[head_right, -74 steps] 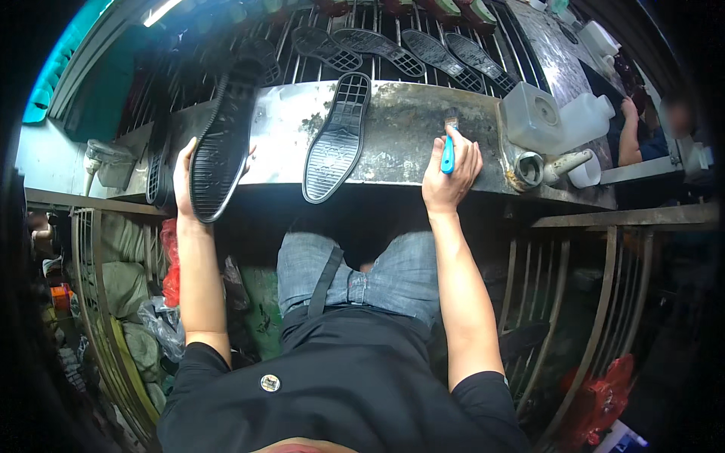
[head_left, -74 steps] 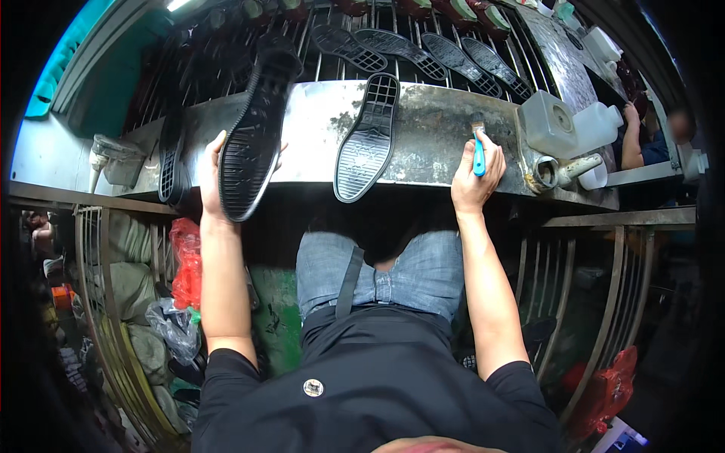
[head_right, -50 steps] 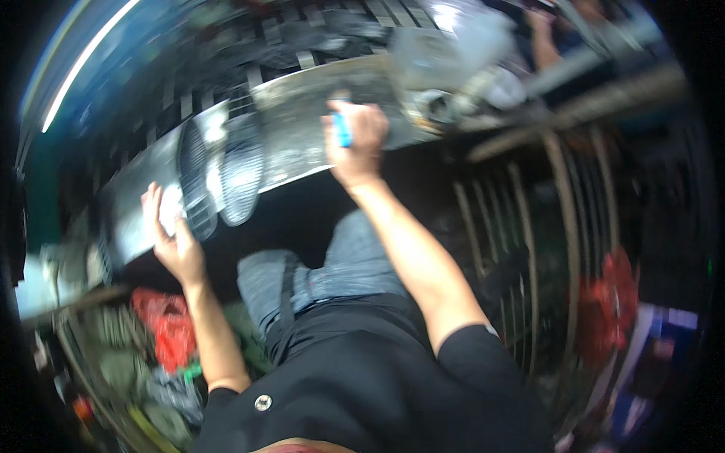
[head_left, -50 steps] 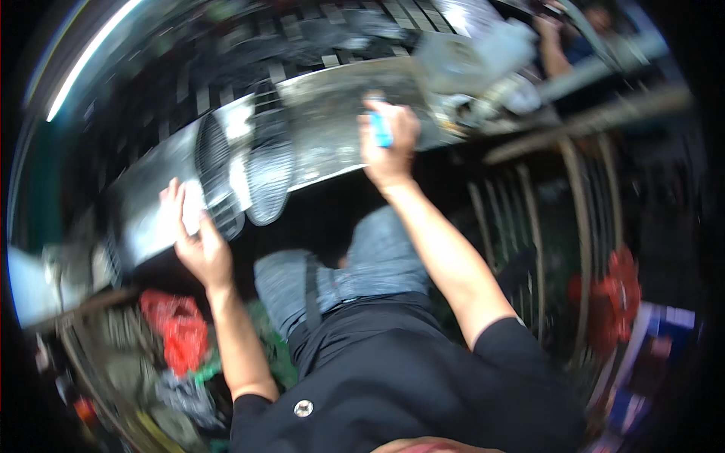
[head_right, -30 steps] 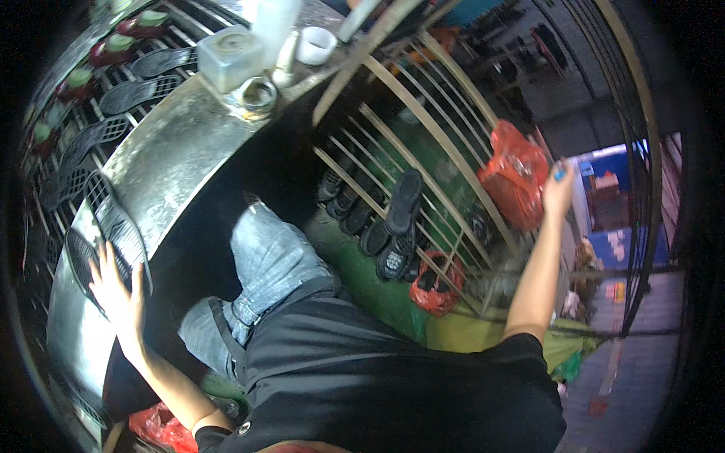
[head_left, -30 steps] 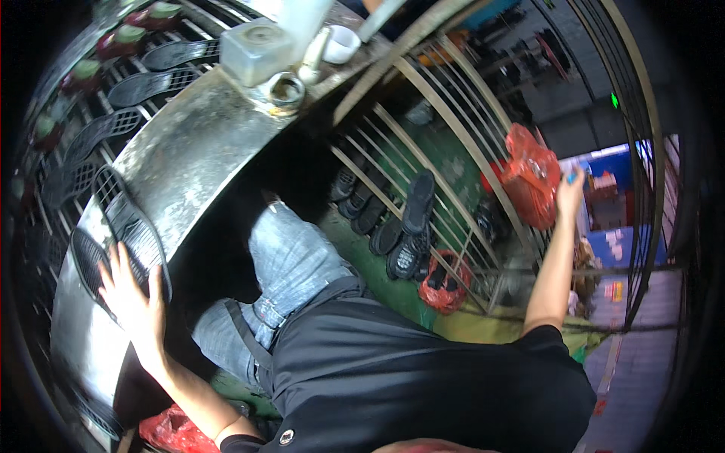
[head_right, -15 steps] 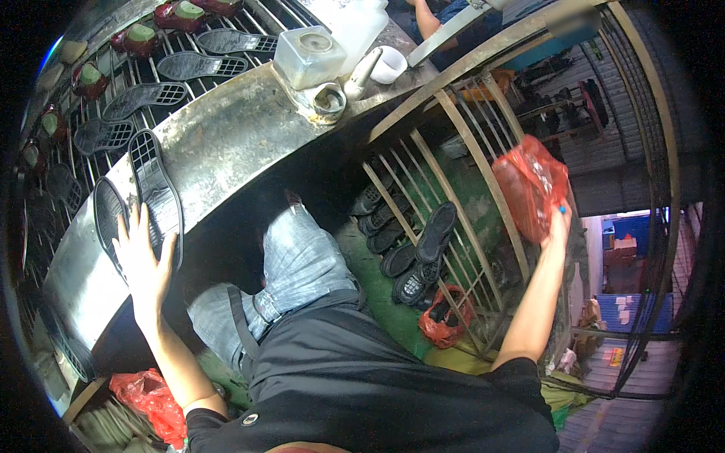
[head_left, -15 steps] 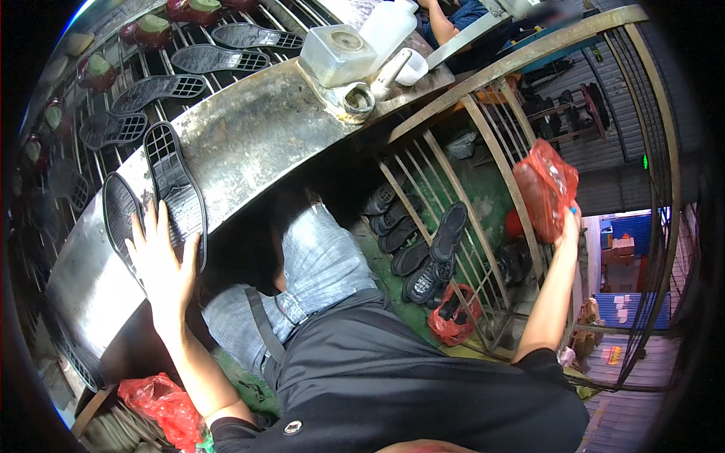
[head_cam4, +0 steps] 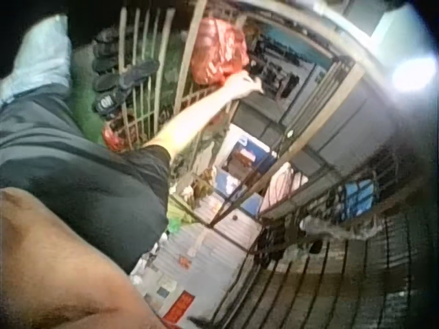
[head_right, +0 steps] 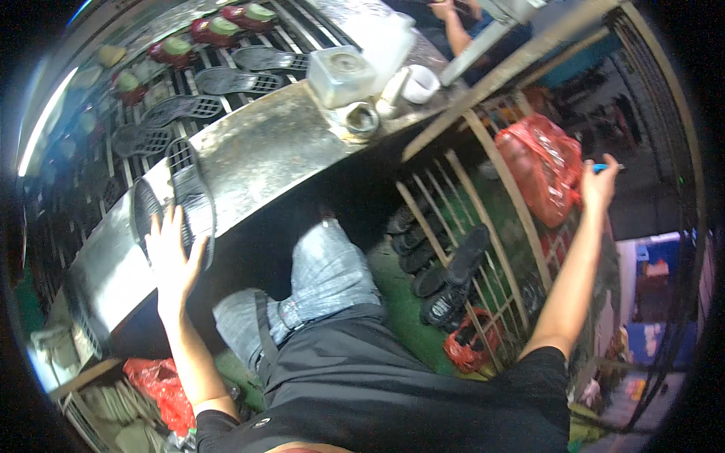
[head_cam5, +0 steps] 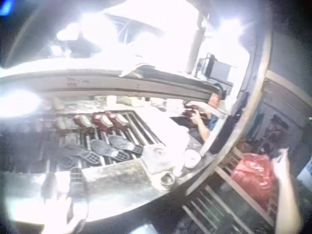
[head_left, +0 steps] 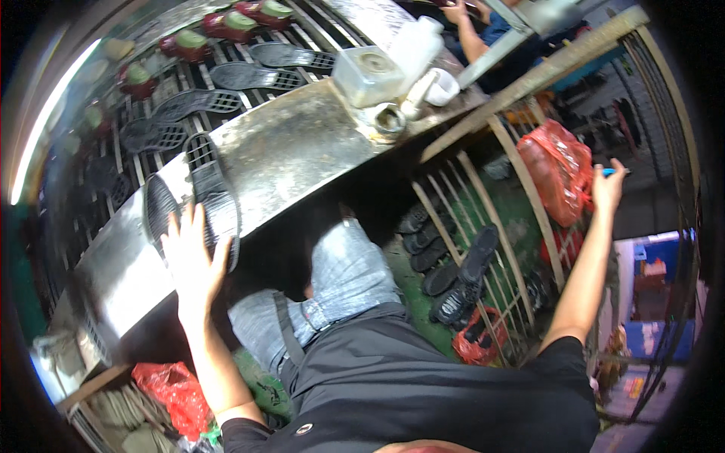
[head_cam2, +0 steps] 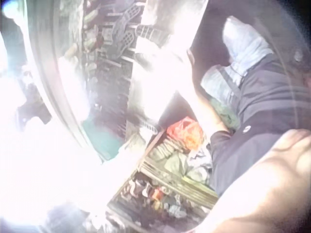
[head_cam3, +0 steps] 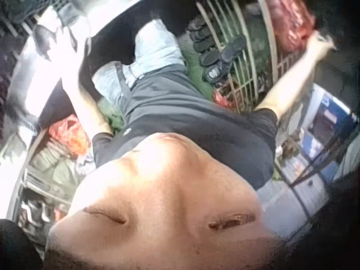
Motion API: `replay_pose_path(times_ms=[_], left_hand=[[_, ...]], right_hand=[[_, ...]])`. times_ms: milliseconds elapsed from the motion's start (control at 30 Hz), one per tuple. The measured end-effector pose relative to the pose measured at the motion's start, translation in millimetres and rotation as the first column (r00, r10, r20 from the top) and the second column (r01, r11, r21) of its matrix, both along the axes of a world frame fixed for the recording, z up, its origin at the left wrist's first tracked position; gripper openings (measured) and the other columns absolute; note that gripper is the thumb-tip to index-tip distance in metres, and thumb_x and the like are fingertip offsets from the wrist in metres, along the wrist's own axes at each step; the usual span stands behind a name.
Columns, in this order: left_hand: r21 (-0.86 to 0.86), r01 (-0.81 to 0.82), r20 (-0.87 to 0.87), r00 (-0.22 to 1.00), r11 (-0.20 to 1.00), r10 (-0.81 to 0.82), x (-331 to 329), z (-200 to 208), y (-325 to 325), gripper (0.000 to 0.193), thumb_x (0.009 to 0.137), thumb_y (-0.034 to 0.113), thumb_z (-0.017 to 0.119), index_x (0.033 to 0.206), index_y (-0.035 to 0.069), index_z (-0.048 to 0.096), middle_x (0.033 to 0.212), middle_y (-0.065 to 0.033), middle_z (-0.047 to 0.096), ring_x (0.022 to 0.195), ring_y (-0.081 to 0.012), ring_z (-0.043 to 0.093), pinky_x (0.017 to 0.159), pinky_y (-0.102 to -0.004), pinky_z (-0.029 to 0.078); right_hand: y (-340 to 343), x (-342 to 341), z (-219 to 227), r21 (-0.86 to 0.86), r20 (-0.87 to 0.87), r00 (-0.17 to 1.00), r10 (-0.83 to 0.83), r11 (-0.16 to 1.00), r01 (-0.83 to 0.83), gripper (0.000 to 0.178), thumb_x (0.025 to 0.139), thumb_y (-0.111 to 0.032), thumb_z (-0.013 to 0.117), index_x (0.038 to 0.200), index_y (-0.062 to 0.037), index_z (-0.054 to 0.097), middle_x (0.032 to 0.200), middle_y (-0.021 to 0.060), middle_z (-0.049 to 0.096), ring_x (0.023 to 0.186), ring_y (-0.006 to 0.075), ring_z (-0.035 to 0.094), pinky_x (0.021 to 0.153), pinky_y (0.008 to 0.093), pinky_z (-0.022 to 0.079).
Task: Applying adhesive to the underside of shoe soles using a brush.
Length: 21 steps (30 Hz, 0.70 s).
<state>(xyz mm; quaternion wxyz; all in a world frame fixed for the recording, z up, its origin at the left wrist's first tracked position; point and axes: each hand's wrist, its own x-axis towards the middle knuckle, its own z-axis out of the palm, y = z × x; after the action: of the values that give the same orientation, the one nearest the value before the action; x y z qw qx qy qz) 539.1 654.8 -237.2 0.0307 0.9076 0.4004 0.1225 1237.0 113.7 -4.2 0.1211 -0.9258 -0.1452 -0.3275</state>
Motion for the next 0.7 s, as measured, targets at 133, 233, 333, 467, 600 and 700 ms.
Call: replay_pose_path(times_ms=[133,233,333,467,600,700], left_hand=[[-0.043,0.006,-0.007,1.0,0.999,-0.007,23.4,19.9,-2.6,0.08,0.099,0.046,0.074,0.164,0.008,0.048,0.172,-0.0175,0.042,0.161,-0.0485,0.031,0.13,-0.0689,0.022],[-0.105,0.035,0.106,0.994,0.994,-0.023,17.9,-10.5,9.1,0.08,0.096,0.048,0.076,0.161,0.007,0.052,0.169,-0.0191,0.046,0.159,-0.0494,0.033,0.128,-0.0699,0.024],[-0.059,-0.051,0.135,0.989,0.997,0.058,-28.0,-21.1,3.4,0.081,0.096,0.052,0.075,0.16,0.007,0.052,0.166,-0.0205,0.049,0.156,-0.0508,0.037,0.126,-0.0715,0.025],[0.047,-0.009,0.157,0.988,0.999,0.001,-8.3,11.3,5.5,0.079,0.096,0.054,0.074,0.157,0.008,0.054,0.162,-0.02,0.051,0.151,-0.0486,0.043,0.122,-0.0694,0.033],[-0.064,-0.006,0.138,0.99,0.998,0.015,5.7,10.9,3.2,0.08,0.095,0.052,0.076,0.156,0.005,0.055,0.165,-0.0213,0.047,0.157,-0.0513,0.035,0.124,-0.0732,0.029],[-0.081,0.015,0.195,0.981,0.997,0.001,15.8,0.8,0.3,0.081,0.095,0.052,0.076,0.158,0.005,0.054,0.168,-0.021,0.044,0.159,-0.0502,0.032,0.125,-0.074,0.027]], right_hand=[[-1.3,110.3,-22.7,0.091,-0.162,0.946,0.28,0.959,-0.268,0.056,0.104,-0.029,0.072,0.151,-0.0019,0.055,0.147,0.0234,0.064,0.139,0.0346,0.061,0.117,0.0413,0.045],[-50.0,225.1,8.4,0.131,-0.26,0.898,0.355,0.934,-0.331,0.057,0.103,-0.026,0.073,0.149,0.0003,0.054,0.139,0.0183,0.066,0.13,0.03,0.063,0.115,0.0393,0.046],[43.3,298.2,-10.0,-0.13,-0.598,0.713,0.367,0.833,-0.537,0.029,0.103,-0.023,0.069,0.123,-0.0005,0.069,0.121,0.0151,0.068,0.111,0.0211,0.062,0.102,0.0388,0.052],[-104.3,255.1,-42.4,-0.031,-0.76,0.462,0.457,0.685,-0.728,0.031,0.106,-0.024,0.066,0.127,-0.0019,0.069,0.123,0.0194,0.071,0.113,0.0276,0.067,0.104,0.0395,0.052],[-57.5,249.9,-80.2,-0.177,-0.702,0.573,0.423,0.676,-0.715,0.032,0.102,-0.031,0.069,0.122,-0.0068,0.072,0.12,0.0195,0.074,0.111,0.0307,0.07,0.1,0.043,0.054],[-22.2,246.7,-70.9,-0.328,-0.547,0.781,0.303,0.78,-0.532,0.033,0.099,-0.037,0.07,0.118,-0.0105,0.074,0.118,0.0197,0.076,0.11,0.0331,0.072,0.098,0.0457,0.055]])
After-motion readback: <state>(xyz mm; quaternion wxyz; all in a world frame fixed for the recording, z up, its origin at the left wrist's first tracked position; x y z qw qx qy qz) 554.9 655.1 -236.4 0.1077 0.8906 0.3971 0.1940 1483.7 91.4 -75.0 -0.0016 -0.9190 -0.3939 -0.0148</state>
